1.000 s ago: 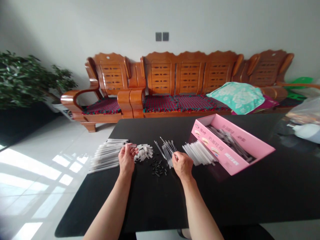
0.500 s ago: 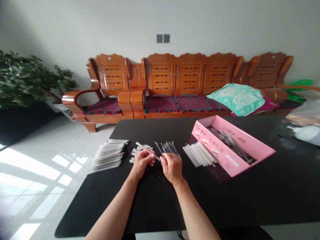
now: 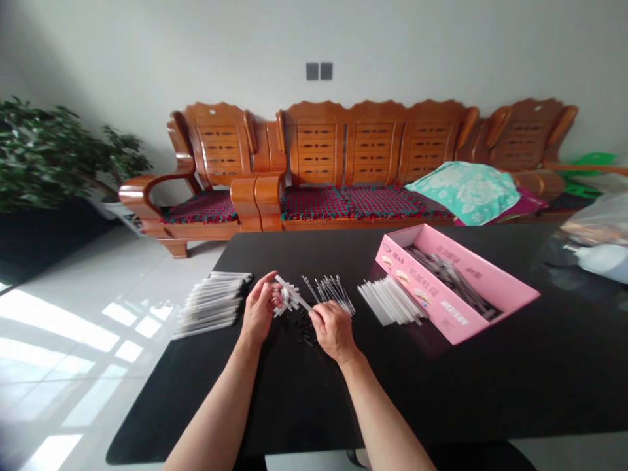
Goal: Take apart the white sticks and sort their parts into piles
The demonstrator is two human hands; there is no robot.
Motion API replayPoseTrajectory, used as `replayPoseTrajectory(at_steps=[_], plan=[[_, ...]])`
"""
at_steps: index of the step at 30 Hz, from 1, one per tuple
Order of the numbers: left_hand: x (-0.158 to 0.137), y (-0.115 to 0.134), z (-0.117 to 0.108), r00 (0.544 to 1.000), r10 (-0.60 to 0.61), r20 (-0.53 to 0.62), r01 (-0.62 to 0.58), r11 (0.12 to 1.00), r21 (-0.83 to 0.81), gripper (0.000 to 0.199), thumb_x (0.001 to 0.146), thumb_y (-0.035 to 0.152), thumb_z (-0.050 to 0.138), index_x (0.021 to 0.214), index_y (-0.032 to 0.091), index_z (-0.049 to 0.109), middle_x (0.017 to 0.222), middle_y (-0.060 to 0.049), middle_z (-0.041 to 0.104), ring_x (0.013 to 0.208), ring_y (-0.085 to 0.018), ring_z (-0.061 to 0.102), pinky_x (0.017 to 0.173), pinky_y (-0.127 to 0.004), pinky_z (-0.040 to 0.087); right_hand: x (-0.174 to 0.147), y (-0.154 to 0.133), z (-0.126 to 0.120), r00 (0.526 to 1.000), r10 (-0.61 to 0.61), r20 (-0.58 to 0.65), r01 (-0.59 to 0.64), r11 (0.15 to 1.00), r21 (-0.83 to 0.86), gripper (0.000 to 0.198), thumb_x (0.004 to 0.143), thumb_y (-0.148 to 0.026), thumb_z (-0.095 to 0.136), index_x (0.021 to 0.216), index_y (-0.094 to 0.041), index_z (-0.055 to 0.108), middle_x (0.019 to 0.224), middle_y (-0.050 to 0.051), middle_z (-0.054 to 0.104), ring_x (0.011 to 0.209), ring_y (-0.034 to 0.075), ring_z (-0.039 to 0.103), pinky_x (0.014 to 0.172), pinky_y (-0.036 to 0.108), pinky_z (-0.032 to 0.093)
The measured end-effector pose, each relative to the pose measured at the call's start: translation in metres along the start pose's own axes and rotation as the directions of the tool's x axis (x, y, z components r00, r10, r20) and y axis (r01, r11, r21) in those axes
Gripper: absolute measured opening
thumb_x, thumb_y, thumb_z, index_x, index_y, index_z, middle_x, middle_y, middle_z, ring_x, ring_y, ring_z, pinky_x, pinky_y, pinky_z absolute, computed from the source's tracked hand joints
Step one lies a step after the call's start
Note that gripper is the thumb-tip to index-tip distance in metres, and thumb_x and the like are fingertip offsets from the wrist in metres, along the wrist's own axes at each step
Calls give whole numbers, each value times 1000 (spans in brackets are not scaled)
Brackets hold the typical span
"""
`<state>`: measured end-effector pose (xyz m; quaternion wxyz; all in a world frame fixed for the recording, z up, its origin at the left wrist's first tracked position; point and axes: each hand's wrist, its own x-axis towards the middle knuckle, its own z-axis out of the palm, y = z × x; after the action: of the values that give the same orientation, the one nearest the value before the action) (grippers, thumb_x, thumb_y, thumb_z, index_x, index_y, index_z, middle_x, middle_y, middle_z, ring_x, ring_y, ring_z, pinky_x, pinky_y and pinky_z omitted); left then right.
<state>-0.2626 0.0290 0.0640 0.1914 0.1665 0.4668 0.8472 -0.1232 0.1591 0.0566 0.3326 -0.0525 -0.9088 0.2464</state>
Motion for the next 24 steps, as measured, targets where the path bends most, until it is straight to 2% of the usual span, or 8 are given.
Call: replayPoseTrajectory(at_steps=[3, 6, 9, 12, 16, 18, 21, 24], plan=[[3, 3, -5, 1000, -18, 3, 18, 1000, -2, 43, 80, 43, 71, 114, 18, 64, 83, -2, 62, 57, -7, 54, 50, -18, 45, 0, -1, -3, 1000, 14, 21, -15, 999, 47, 25, 96, -26, 44, 79, -19, 61, 75, 5, 63, 76, 17, 56, 73, 28, 41], [3, 1, -7, 1000, 9, 5, -9, 1000, -5, 31, 79, 39, 72, 100, 18, 64, 71, 2, 58, 55, -7, 53, 50, -18, 45, 1, -3, -4, 999, 33, 22, -35, 996, 80, 25, 95, -28, 46, 77, -19, 60, 74, 5, 62, 73, 17, 56, 71, 28, 41], [1, -2, -5, 999, 32, 36, -32, 999, 18, 25, 78, 36, 74, 88, 17, 61, 70, 2, 57, 56, -7, 53, 52, -18, 46, 1, -6, -1, 996, 77, 36, -81, 990, 116, 21, 93, -32, 49, 82, -19, 62, 72, 3, 62, 70, 16, 57, 68, 26, 40], [-3, -7, 1, 993, -6, 117, 0, 999, 49, 25, 79, 36, 73, 88, 16, 61, 73, 1, 60, 58, -8, 55, 55, -20, 48, 0, -9, 3, 992, 95, 86, -105, 987, 124, 22, 94, -34, 50, 88, -18, 63, 71, 3, 63, 66, 15, 57, 65, 25, 38], [-8, -10, 6, 979, -66, 195, 48, 994, 95, 30, 81, 38, 70, 99, 14, 66, 75, 0, 62, 59, -9, 56, 58, -22, 49, -2, -10, 7, 986, 87, 141, -106, 986, 131, 29, 98, -33, 41, 84, -18, 61, 70, 3, 62, 64, 14, 56, 63, 25, 35], [-9, -10, 7, 972, -79, 221, 54, 992, 118, 29, 82, 39, 69, 96, 13, 68, 72, -1, 62, 59, -9, 56, 57, -22, 50, -3, -10, 8, 985, 88, 150, -108, 985, 131, 31, 99, -32, 39, 82, -18, 60, 69, 2, 62, 63, 14, 55, 62, 25, 33], [-10, -11, 7, 980, -78, 181, 52, 988, 145, 28, 80, 41, 71, 84, 13, 69, 65, 0, 62, 55, -9, 55, 53, -21, 48, -3, -11, 9, 989, 65, 131, -75, 994, 77, 33, 100, -30, 38, 77, -18, 58, 66, 2, 59, 60, 13, 52, 60, 25, 31], [-9, -14, 8, 993, -88, 82, 76, 987, 143, 30, 76, 42, 73, 79, 13, 69, 61, 0, 61, 51, -9, 54, 51, -20, 46, -2, -12, 12, 998, -6, 59, 11, 996, -86, 32, 99, -26, 39, 74, -18, 57, 65, 3, 59, 62, 13, 51, 62, 27, 30]])
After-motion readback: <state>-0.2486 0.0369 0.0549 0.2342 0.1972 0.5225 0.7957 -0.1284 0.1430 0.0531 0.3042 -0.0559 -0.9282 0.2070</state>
